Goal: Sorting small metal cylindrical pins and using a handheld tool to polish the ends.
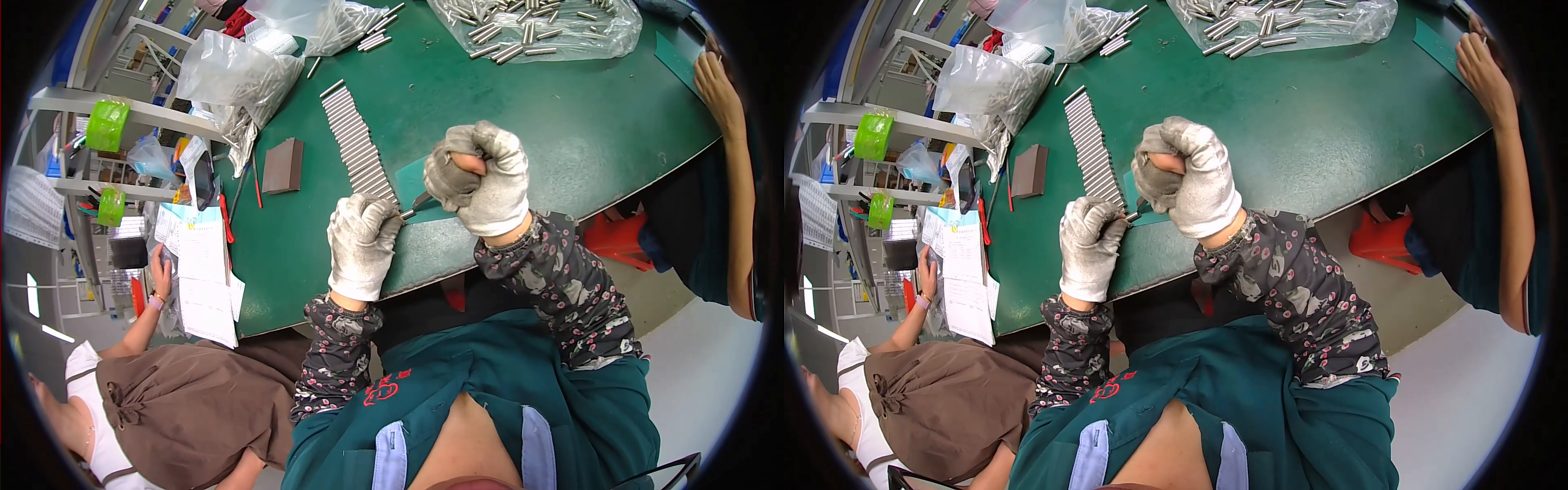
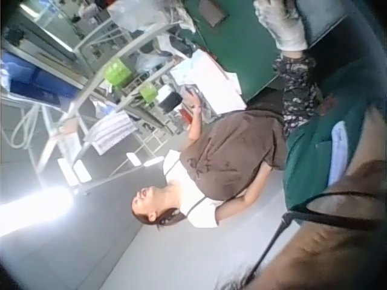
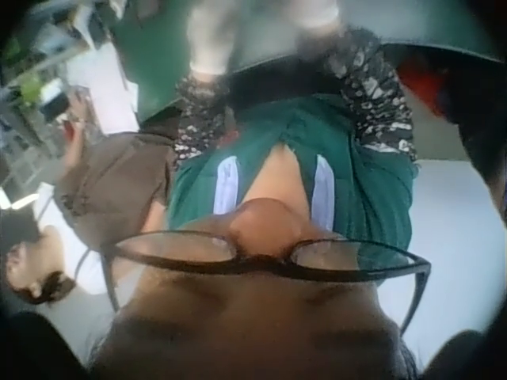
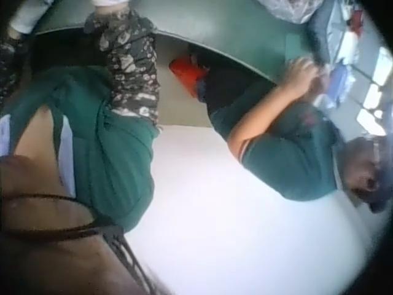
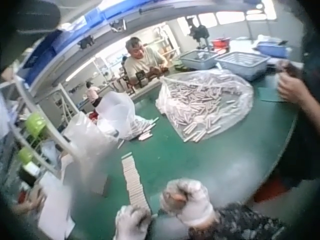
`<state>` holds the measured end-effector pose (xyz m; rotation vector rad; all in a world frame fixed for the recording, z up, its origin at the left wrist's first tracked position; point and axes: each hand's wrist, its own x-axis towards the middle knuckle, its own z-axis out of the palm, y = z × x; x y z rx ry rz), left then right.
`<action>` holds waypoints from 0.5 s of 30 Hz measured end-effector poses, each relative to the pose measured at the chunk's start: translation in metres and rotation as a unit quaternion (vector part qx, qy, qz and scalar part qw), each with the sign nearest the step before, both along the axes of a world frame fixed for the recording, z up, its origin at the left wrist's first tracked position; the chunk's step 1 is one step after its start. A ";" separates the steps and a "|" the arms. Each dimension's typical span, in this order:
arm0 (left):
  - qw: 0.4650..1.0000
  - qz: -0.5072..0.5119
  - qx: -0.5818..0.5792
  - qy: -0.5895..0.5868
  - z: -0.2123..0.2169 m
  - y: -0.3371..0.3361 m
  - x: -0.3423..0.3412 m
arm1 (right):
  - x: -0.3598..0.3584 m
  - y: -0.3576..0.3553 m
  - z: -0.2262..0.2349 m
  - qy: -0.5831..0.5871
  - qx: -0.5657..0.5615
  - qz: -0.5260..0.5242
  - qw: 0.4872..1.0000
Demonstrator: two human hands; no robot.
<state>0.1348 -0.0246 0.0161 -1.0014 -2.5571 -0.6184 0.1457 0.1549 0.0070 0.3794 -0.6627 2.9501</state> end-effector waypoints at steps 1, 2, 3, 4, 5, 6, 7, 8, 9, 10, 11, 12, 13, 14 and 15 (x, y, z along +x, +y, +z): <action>1.000 0.000 0.000 -0.001 0.000 0.000 0.000 | 0.000 0.000 0.000 -0.001 0.000 0.000 1.000; 1.000 0.000 0.001 -0.001 0.000 0.000 0.000 | 0.000 0.001 -0.001 0.001 -0.003 0.003 1.000; 1.000 0.000 0.001 -0.002 0.000 0.001 0.000 | 0.000 0.001 -0.001 0.003 -0.007 0.005 1.000; 1.000 0.000 0.002 -0.003 -0.001 0.001 0.000 | 0.001 0.000 0.000 0.002 -0.006 0.005 1.000; 1.000 -0.002 0.004 -0.003 -0.001 0.000 0.000 | 0.002 -0.001 0.002 -0.011 0.003 -0.004 1.000; 1.000 -0.005 0.006 -0.003 -0.001 0.000 0.000 | 0.002 -0.001 0.003 -0.024 0.012 -0.014 1.000; 1.000 -0.005 0.008 -0.005 -0.001 0.000 0.000 | 0.002 -0.001 0.004 -0.026 0.013 -0.014 0.999; 1.000 -0.005 0.005 -0.010 0.000 0.001 0.000 | 0.001 -0.001 0.003 -0.008 0.040 -0.004 0.999; 1.000 -0.004 0.002 -0.015 0.001 0.001 0.000 | 0.000 -0.001 0.003 0.009 0.067 0.007 0.998; 1.000 -0.004 0.004 -0.018 0.002 0.001 0.001 | 0.000 0.000 0.005 0.006 0.068 0.007 0.998; 1.000 -0.003 0.000 -0.018 0.002 0.001 0.001 | 0.001 0.000 0.007 0.001 0.095 0.003 0.996; 1.000 0.000 -0.004 -0.019 0.002 0.002 0.001 | 0.001 0.001 0.009 -0.004 0.120 0.000 0.993; 1.000 0.002 -0.003 -0.023 0.002 0.003 0.001 | 0.001 0.001 0.008 -0.007 0.122 0.002 0.993; 1.000 0.001 -0.003 -0.025 0.002 0.005 0.001 | 0.001 0.003 0.006 0.005 0.129 0.017 0.991; 1.000 -0.001 -0.004 -0.026 0.002 0.005 0.001 | 0.001 0.003 0.006 0.020 0.136 0.032 0.990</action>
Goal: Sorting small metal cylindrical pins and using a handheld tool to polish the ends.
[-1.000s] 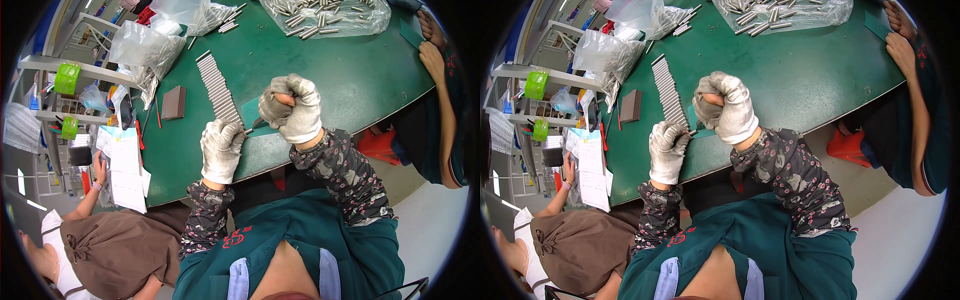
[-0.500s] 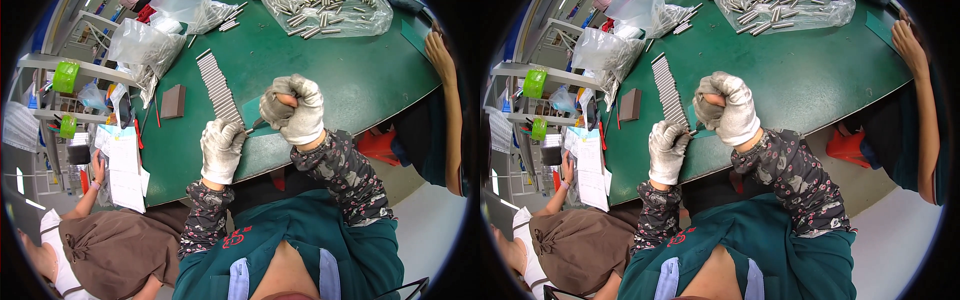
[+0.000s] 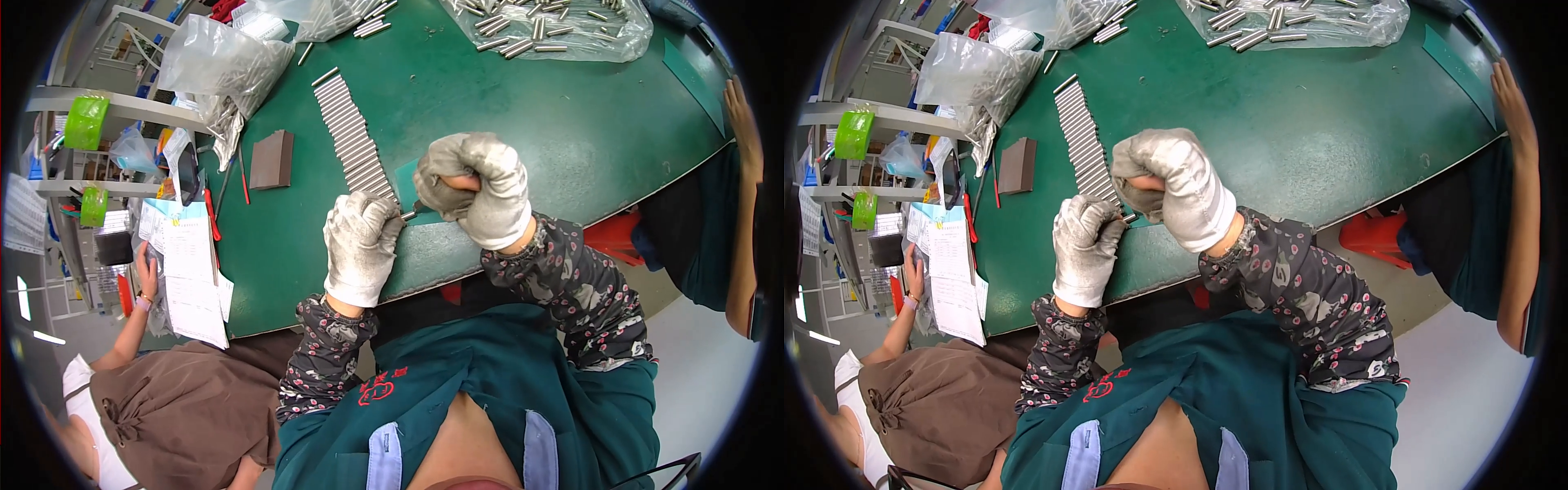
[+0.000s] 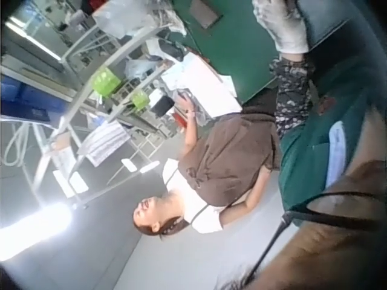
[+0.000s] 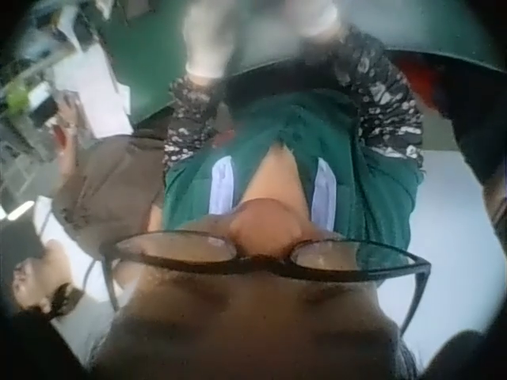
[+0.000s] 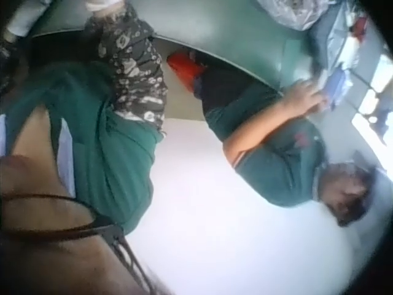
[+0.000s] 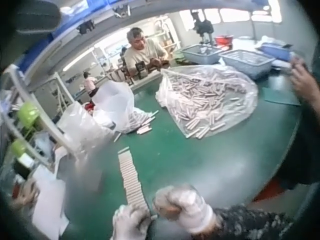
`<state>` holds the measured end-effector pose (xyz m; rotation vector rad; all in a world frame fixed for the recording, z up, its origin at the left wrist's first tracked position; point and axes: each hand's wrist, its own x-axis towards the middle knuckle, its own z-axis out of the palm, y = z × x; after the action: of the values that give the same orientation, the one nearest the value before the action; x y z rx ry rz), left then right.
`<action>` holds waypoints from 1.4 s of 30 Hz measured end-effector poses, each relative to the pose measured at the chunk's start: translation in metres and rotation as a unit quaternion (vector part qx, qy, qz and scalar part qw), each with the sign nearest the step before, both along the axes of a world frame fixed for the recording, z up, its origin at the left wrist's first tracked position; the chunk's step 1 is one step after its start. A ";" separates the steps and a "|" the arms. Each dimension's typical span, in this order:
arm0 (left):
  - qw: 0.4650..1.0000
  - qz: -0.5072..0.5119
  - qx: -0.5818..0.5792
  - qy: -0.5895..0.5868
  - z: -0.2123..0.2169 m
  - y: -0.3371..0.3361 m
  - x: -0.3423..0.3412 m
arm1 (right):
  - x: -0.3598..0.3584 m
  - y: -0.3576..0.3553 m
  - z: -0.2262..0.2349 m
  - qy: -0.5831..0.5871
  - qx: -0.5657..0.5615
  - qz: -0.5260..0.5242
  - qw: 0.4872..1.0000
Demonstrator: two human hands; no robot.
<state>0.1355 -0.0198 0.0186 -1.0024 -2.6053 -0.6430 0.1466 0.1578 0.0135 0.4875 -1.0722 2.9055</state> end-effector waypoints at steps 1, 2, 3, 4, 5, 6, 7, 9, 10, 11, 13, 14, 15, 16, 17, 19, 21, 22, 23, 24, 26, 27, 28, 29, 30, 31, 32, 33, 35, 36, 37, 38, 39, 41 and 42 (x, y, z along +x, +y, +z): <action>1.000 0.001 0.001 -0.002 0.000 0.000 0.000 | 0.002 -0.002 0.002 -0.002 0.001 0.001 1.000; 1.000 0.000 0.001 0.005 0.000 0.000 0.000 | 0.004 -0.005 0.004 -0.006 0.016 0.004 1.000; 1.000 -0.001 0.001 0.014 0.001 0.000 0.001 | 0.006 -0.007 0.006 -0.008 0.031 0.007 0.999; 1.000 0.000 0.000 0.015 0.001 -0.001 0.000 | 0.007 -0.009 0.008 -0.007 0.030 0.008 1.000; 1.000 0.000 0.004 0.008 0.001 -0.004 0.000 | 0.007 -0.011 0.010 -0.035 0.054 -0.027 0.998; 1.000 -0.004 0.009 0.001 0.001 -0.004 -0.001 | 0.009 -0.011 0.012 -0.064 0.078 -0.065 0.993; 1.000 -0.007 0.008 0.004 -0.001 -0.003 -0.002 | 0.010 -0.010 0.013 -0.092 0.102 -0.104 0.985; 1.000 -0.014 0.026 0.001 -0.004 -0.004 -0.002 | 0.000 -0.001 -0.002 -0.048 -0.015 -0.055 0.997; 1.000 -0.009 0.027 -0.002 -0.004 -0.005 -0.002 | 0.000 -0.002 -0.005 -0.023 -0.037 -0.047 0.998; 1.000 -0.011 0.024 0.001 -0.003 -0.005 -0.002 | 0.000 -0.004 -0.006 0.001 -0.059 -0.039 0.997; 0.999 -0.024 0.039 0.010 -0.001 -0.005 -0.001 | -0.001 -0.003 -0.006 -0.002 -0.096 -0.040 0.995; 0.999 -0.023 0.038 0.013 -0.001 -0.004 0.001 | -0.001 -0.003 -0.005 -0.010 -0.131 -0.042 0.990; 0.999 -0.014 0.050 -0.003 -0.001 -0.004 0.002 | -0.001 -0.002 -0.005 -0.006 -0.132 -0.043 0.990; 0.998 -0.005 0.062 -0.020 -0.002 -0.004 0.002 | -0.001 -0.002 -0.005 -0.015 -0.130 -0.045 0.990; 0.998 -0.006 0.062 -0.017 -0.002 -0.003 0.002 | -0.001 -0.001 -0.004 -0.025 -0.129 -0.047 0.990; 0.998 -0.001 0.063 -0.015 -0.004 -0.004 0.001 | 0.000 -0.002 -0.004 -0.027 -0.125 -0.050 0.990; 0.998 -0.005 0.055 -0.010 -0.004 -0.006 -0.001 | -0.001 -0.003 -0.005 -0.031 -0.121 -0.054 0.991; 0.999 -0.004 0.045 -0.001 -0.004 -0.006 -0.002 | -0.001 -0.002 -0.005 -0.026 -0.126 -0.049 0.991; 0.999 -0.003 0.034 0.007 -0.004 -0.007 -0.002 | -0.001 -0.002 -0.005 -0.020 -0.130 -0.044 0.990; 0.999 -0.004 0.034 0.007 -0.004 -0.007 -0.003 | 0.000 -0.002 -0.005 -0.019 -0.131 -0.045 0.990; 0.999 0.002 0.034 -0.004 -0.005 -0.008 -0.003 | 0.002 -0.003 -0.002 -0.071 -0.143 -0.061 0.985; 0.999 0.000 0.034 -0.004 -0.005 -0.008 -0.003 | 0.001 -0.003 -0.003 -0.070 -0.144 -0.063 0.985; 0.999 -0.003 0.037 -0.007 -0.006 -0.009 -0.003 | -0.001 -0.004 -0.006 -0.050 -0.143 -0.059 0.987; 0.999 -0.007 0.041 -0.011 -0.005 -0.009 -0.004 | -0.002 -0.003 -0.007 -0.030 -0.142 -0.056 0.988; 0.999 -0.008 0.041 -0.011 -0.005 -0.009 -0.004 | -0.001 -0.003 -0.007 -0.031 -0.142 -0.057 0.988; 0.999 -0.007 0.042 -0.016 -0.005 -0.009 -0.004 | -0.001 -0.003 -0.007 -0.029 -0.132 -0.055 0.989; 0.999 -0.005 0.042 -0.021 -0.004 -0.009 -0.003 | -0.001 -0.003 -0.007 -0.028 -0.122 -0.052 0.991; 0.999 -0.006 0.042 -0.021 -0.004 -0.008 -0.003 | -0.001 -0.004 -0.007 -0.028 -0.122 -0.053 0.991; 0.999 -0.007 0.043 -0.021 -0.004 -0.008 -0.003 | -0.001 -0.005 -0.007 -0.027 -0.127 -0.055 0.990; 0.999 -0.007 0.043 -0.022 -0.003 -0.008 -0.003 | -0.001 -0.005 -0.007 -0.028 -0.127 -0.055 0.990; 0.999 -0.009 0.043 -0.021 -0.003 -0.007 -0.003 | -0.001 -0.006 -0.007 -0.025 -0.125 -0.056 0.990; 0.999 -0.011 0.043 -0.020 -0.003 -0.007 -0.003 | -0.001 -0.006 -0.007 -0.022 -0.123 -0.056 0.991; 0.999 -0.011 0.044 -0.020 -0.003 -0.008 -0.003 | -0.001 -0.006 -0.006 -0.022 -0.123 -0.056 0.991; 0.999 -0.007 0.035 -0.015 -0.004 -0.009 -0.003 | -0.001 -0.007 -0.005 -0.019 -0.127 -0.051 0.990; 0.999 -0.007 0.036 -0.015 -0.004 -0.009 -0.003 | -0.001 -0.007 -0.006 -0.020 -0.126 -0.051 0.990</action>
<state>0.1322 -0.0285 0.0149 -0.9987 -2.5837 -0.7551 0.1459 0.1511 0.0079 0.3561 -0.6944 2.9114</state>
